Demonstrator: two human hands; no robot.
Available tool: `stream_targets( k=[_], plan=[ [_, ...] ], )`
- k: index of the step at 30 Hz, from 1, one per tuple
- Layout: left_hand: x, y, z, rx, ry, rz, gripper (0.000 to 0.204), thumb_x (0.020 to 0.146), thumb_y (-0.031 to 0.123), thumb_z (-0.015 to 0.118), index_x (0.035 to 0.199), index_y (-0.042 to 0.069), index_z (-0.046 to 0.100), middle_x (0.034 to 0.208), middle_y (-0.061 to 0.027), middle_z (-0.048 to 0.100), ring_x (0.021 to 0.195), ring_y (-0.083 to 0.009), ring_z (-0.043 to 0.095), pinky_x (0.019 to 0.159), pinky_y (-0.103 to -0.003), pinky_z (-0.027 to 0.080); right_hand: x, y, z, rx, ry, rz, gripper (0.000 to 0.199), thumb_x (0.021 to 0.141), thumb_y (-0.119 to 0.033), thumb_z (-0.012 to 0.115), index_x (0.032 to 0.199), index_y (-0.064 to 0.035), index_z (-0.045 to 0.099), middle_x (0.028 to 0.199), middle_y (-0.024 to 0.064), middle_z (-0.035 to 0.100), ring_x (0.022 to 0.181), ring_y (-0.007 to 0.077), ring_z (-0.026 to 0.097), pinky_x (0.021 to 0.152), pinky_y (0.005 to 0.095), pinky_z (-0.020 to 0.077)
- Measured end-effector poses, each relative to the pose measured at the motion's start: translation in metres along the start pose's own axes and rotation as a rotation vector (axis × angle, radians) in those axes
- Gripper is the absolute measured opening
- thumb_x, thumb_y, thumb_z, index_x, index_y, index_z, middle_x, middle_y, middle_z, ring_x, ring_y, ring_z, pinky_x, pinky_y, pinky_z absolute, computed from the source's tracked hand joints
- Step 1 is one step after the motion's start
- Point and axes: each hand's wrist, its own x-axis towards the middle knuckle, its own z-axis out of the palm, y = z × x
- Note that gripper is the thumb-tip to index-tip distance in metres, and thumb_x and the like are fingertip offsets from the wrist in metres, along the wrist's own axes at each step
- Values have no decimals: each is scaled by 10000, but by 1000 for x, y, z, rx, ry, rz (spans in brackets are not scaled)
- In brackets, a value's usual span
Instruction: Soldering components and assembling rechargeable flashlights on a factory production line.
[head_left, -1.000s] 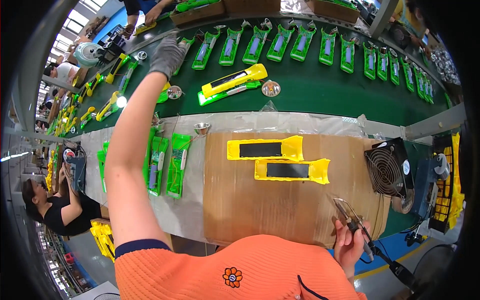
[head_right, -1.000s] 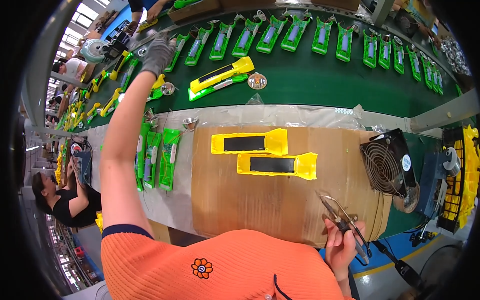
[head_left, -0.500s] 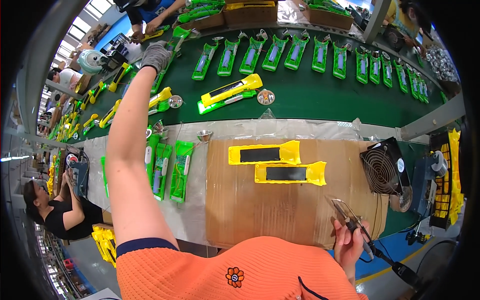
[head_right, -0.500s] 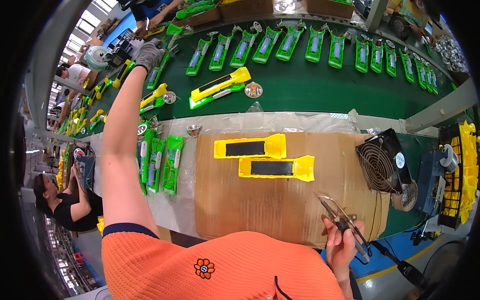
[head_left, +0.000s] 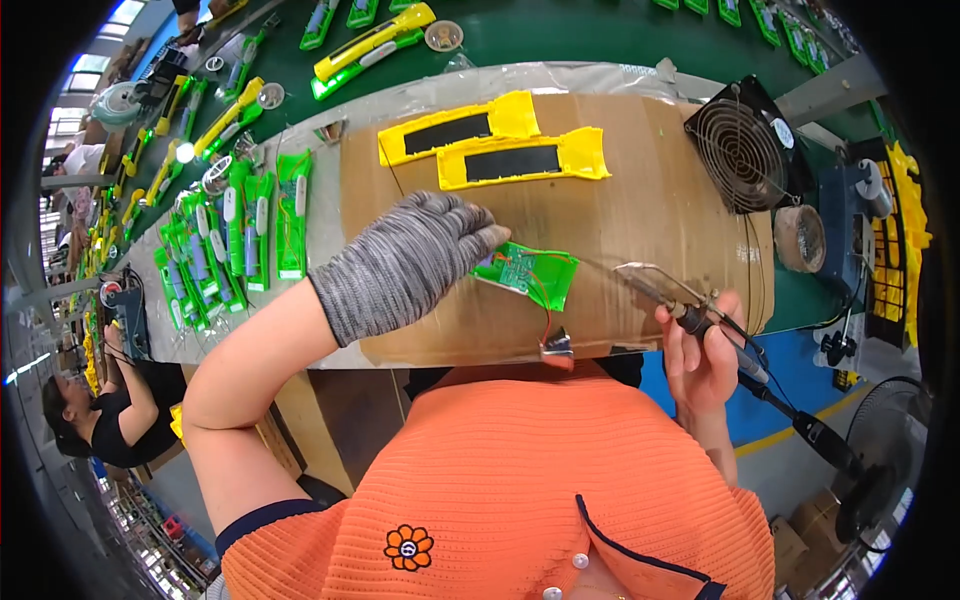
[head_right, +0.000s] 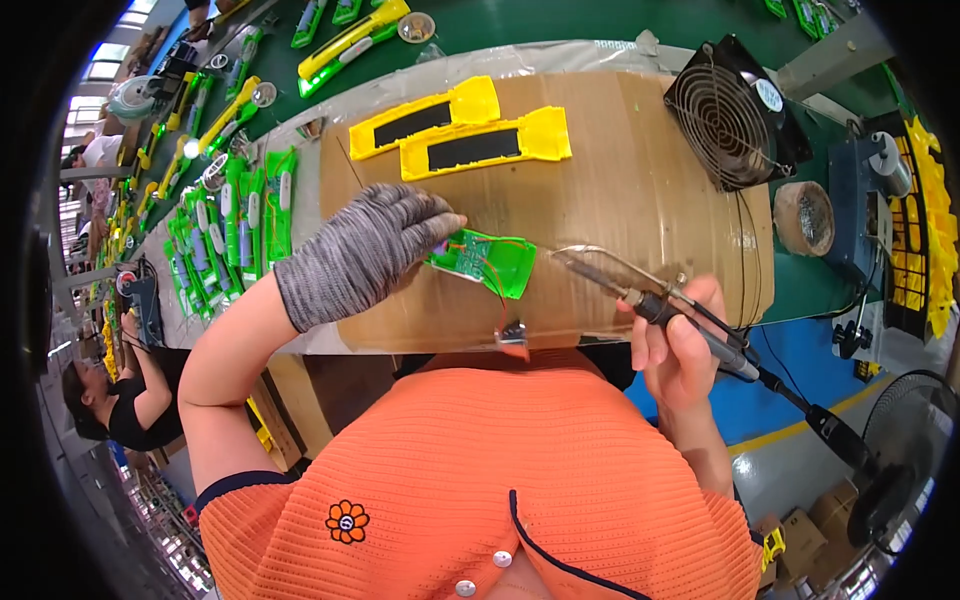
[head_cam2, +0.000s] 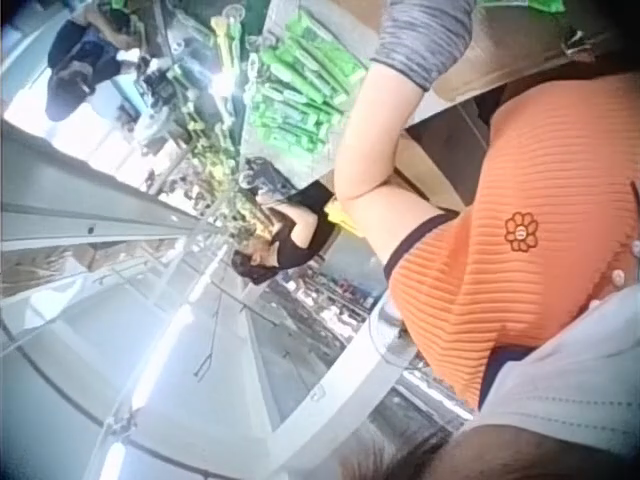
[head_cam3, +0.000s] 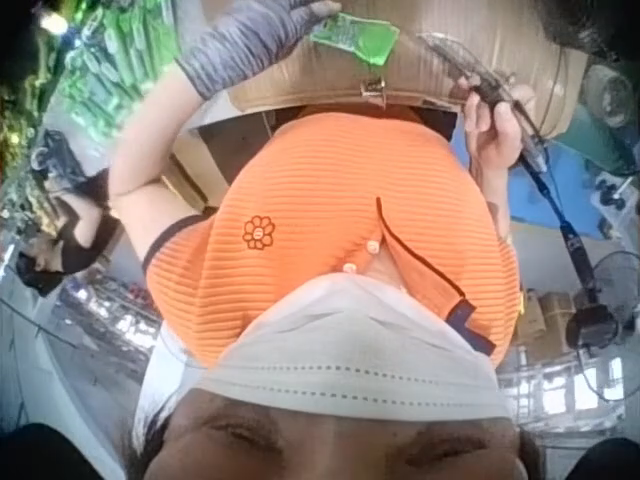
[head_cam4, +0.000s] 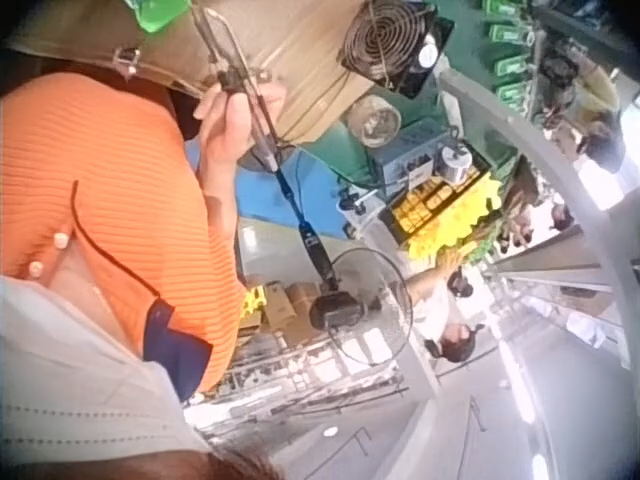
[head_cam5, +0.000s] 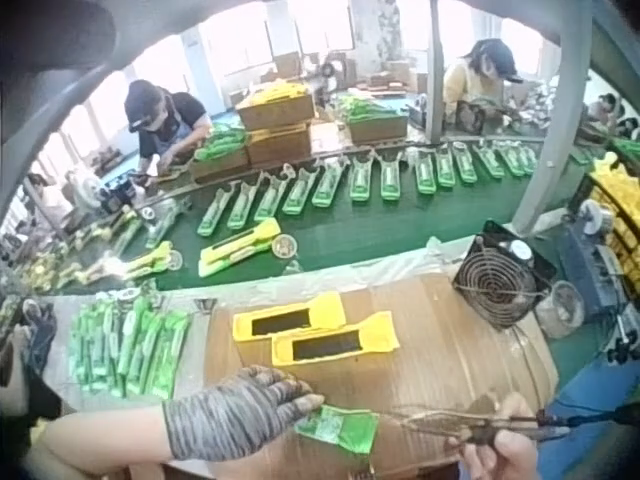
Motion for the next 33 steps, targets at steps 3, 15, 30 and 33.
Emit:
stream_targets(
  k=[3,15,30,33],
  plan=[
    [-2,12,-5,148,188,-28,396,866,140,635,1260,107,631,1180,-98,641,1072,-291,604,947,-411,472,-5,-1,2,-68,-113,27,186,917,-91,578,993,-49,413,568,48,471,455,126,478,674,362,597],
    [-5,41,23,-642,438,-293,177,772,50,744,945,77,722,963,-103,675,896,-297,662,803,-380,539,12,7,32,-154,-109,250,163,930,8,559,933,-39,403,722,92,585,523,126,532,928,487,555],
    [6,44,7,-380,276,-346,165,714,42,755,864,59,688,942,-108,662,839,-300,662,731,-365,546,20,8,42,-280,-85,296,168,917,13,624,959,-9,462,763,80,616,590,100,587,546,259,516],
    [7,43,5,-372,275,-308,175,713,35,752,874,54,686,941,-111,658,830,-304,658,721,-369,544,20,8,44,-303,-77,317,167,917,11,628,959,-6,468,762,76,617,591,100,591,545,258,518]
  ],
)
